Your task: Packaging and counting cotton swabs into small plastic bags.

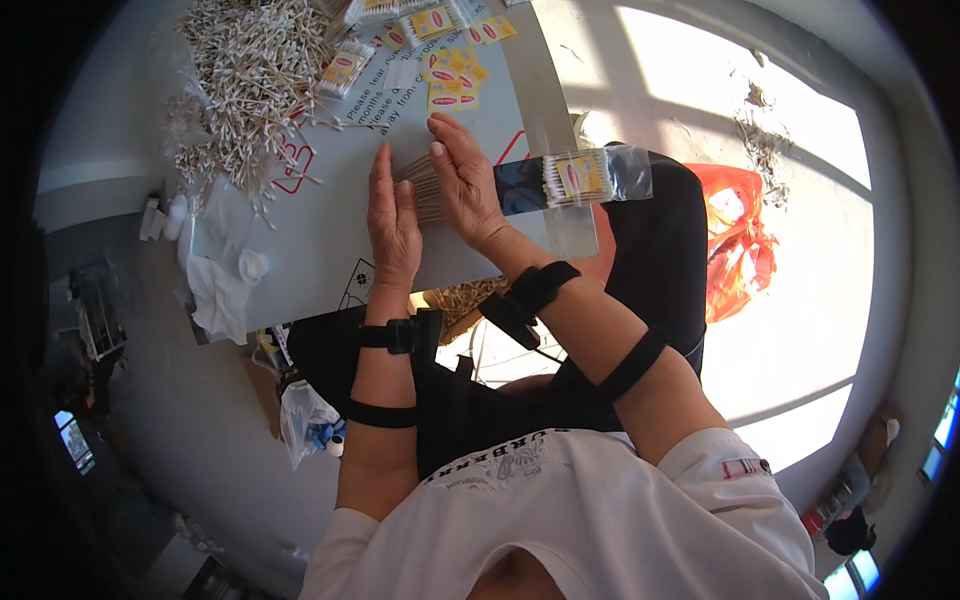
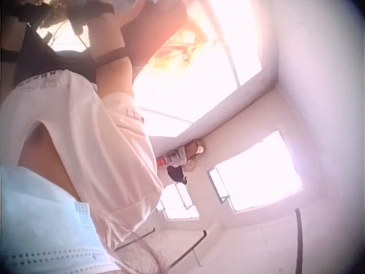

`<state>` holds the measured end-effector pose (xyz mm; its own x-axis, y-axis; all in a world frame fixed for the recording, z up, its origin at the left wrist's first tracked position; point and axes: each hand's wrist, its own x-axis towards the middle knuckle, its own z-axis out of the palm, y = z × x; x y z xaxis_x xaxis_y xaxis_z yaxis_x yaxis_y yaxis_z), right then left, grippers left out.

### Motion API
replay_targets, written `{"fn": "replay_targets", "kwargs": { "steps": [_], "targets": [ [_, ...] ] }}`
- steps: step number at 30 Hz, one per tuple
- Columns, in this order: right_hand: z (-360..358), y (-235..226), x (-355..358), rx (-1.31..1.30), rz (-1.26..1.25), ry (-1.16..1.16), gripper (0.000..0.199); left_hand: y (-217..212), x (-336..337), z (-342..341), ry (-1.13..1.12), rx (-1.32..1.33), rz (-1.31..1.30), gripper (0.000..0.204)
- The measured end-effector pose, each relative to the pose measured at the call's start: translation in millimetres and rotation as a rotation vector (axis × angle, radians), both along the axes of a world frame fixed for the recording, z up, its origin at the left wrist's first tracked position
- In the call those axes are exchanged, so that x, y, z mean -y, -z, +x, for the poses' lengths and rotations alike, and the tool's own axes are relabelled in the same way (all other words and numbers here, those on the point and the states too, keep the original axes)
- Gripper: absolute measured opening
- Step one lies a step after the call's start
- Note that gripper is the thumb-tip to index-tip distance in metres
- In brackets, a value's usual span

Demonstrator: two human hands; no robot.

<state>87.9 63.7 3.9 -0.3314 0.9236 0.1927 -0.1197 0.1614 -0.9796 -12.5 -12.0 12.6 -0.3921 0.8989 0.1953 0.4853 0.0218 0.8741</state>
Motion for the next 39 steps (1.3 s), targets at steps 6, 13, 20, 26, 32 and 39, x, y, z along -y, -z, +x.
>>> {"fn": "replay_targets", "kwargs": {
  "steps": [6,13,20,26,32,39],
  "targets": [
    [24,2,-7,-0.053,-0.108,0.013,0.033,-8,12,6,0.144,-0.723,-0.304,0.073],
    [29,-4,10,-0.082,-0.15,0.043,0.035,-11,17,10,0.139,-0.79,-0.335,0.084],
    [20,0,22,-0.137,-0.054,0.076,0.033,-1,16,1,0.003,-0.269,-0.024,0.065],
    [4,0,20,-0.029,0.003,0.089,0.034,2,-7,15,-0.144,0.493,0.151,0.064],
    [5,6,5,-0.068,-0.041,0.074,0.034,-6,1,-1,-0.082,0.186,0.138,0.063],
    [54,-28,6,0.173,0.036,-0.092,0.041,-14,21,-8,0.238,-0.659,-0.27,0.097]
  ]
}}
